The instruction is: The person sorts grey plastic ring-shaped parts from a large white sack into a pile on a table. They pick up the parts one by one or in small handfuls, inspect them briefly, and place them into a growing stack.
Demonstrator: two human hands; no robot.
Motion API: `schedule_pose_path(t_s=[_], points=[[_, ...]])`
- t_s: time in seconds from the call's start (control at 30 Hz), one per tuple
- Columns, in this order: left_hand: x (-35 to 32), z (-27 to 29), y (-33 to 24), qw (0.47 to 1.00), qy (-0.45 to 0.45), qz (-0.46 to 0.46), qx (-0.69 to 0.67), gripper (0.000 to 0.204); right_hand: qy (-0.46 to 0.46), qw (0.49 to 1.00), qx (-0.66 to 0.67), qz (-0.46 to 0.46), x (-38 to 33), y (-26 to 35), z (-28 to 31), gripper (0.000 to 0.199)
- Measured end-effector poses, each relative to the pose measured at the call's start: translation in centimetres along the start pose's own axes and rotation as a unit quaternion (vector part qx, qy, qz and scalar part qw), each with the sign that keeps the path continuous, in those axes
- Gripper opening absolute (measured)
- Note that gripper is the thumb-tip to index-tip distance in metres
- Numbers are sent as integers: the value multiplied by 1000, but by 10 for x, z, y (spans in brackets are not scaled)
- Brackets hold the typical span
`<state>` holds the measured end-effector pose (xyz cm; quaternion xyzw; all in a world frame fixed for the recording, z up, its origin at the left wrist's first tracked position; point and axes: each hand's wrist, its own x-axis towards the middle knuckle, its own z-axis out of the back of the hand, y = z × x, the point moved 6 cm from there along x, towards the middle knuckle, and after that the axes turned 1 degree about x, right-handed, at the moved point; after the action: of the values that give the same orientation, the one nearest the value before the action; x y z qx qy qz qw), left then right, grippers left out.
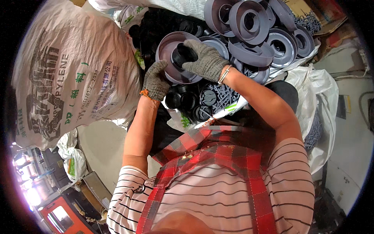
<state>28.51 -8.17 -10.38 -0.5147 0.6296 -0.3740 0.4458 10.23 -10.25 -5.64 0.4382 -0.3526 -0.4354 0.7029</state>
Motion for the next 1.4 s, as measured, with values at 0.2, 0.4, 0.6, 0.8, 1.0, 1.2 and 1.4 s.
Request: schedule_pose_path(t_s=[0.2, 0.4, 0.6, 0.8, 1.0, 1.2, 1.4], points=[[-18, -44, -22, 994, -8, 105, -21, 16, 33, 965, -260, -14, -10, 13, 13, 87], [-15, -38, -20, 992, 76, 16, 95, 22, 52, 956, -283, 55, -22, 21, 5, 76], [-22, -60, -16, 981, 50, 179, -45, 26, 32, 959, -269, 78, -32, -2, 7, 80], [-33, -69, -15, 989, 68, 131, 1, 30, 74, 981, -178, -22, -29, 1, 15, 79], [-39, -79, -18, 985, 93, 72, 127, 40, 14, 995, -41, -89, -23, -28, 16, 76], [-43, -82, -23, 965, 166, -29, 202, 59, 75, 792, 549, -257, -26, -33, -6, 46], [-33, -77, -37, 939, 199, -40, 277, 64, 64, 846, 463, -259, -24, -52, 0, 46]])
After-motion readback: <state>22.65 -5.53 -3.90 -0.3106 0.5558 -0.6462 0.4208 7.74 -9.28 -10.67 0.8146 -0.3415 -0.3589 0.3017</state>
